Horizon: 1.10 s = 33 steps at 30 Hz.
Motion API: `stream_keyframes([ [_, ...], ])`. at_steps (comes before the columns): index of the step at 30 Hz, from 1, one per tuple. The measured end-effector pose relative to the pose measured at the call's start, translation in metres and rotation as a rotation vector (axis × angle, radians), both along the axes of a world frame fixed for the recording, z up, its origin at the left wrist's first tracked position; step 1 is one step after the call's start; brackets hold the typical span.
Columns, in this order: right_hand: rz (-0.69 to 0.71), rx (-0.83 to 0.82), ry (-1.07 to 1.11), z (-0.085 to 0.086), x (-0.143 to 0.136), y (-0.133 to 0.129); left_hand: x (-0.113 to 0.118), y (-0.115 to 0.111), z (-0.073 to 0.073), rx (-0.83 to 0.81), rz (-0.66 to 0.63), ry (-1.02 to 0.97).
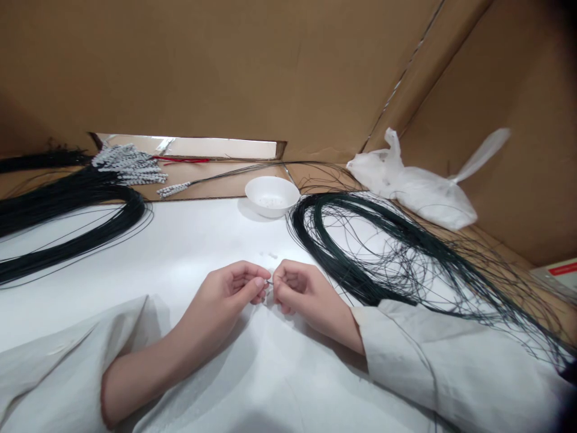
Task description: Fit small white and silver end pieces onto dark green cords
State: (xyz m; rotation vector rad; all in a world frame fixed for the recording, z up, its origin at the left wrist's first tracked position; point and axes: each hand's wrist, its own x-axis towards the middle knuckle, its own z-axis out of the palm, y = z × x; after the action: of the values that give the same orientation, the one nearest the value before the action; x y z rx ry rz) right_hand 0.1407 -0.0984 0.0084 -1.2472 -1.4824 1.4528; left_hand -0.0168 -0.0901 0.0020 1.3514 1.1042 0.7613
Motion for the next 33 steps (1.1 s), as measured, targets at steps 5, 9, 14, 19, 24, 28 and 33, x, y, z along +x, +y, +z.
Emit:
stream_keyframes([
  [5, 0.005, 0.015, -0.013, -0.001, 0.0006, 0.0003, 0.0004, 0.0005, 0.0, 0.0, -0.013, -0.018],
  [9, 0.008, 0.014, -0.025, -0.0012, 0.0, 0.0003, 0.0009, 0.0013, -0.0004, 0.006, -0.026, -0.019],
  [14, 0.019, 0.009, -0.03, -0.0005, -0.0003, 0.0003, 0.0001, 0.0012, -0.0006, 0.015, -0.04, -0.013],
  [19, 0.036, 0.003, -0.046, -0.0009, 0.0013, 0.0003, -0.0003, 0.0008, -0.0013, 0.015, -0.039, -0.009],
  [24, 0.039, -0.005, -0.035, -0.0003, 0.0011, 0.0006, 0.0004, 0.0016, -0.0013, 0.007, -0.041, -0.012],
  [28, 0.028, -0.006, -0.036, 0.0004, 0.0004, 0.0008, -0.0002, 0.0016, -0.0013, 0.007, -0.039, -0.001],
  [33, 0.037, 0.002, -0.054, -0.0007, 0.0011, 0.0017, -0.0004, 0.0011, -0.0014, 0.011, -0.042, 0.009],
])
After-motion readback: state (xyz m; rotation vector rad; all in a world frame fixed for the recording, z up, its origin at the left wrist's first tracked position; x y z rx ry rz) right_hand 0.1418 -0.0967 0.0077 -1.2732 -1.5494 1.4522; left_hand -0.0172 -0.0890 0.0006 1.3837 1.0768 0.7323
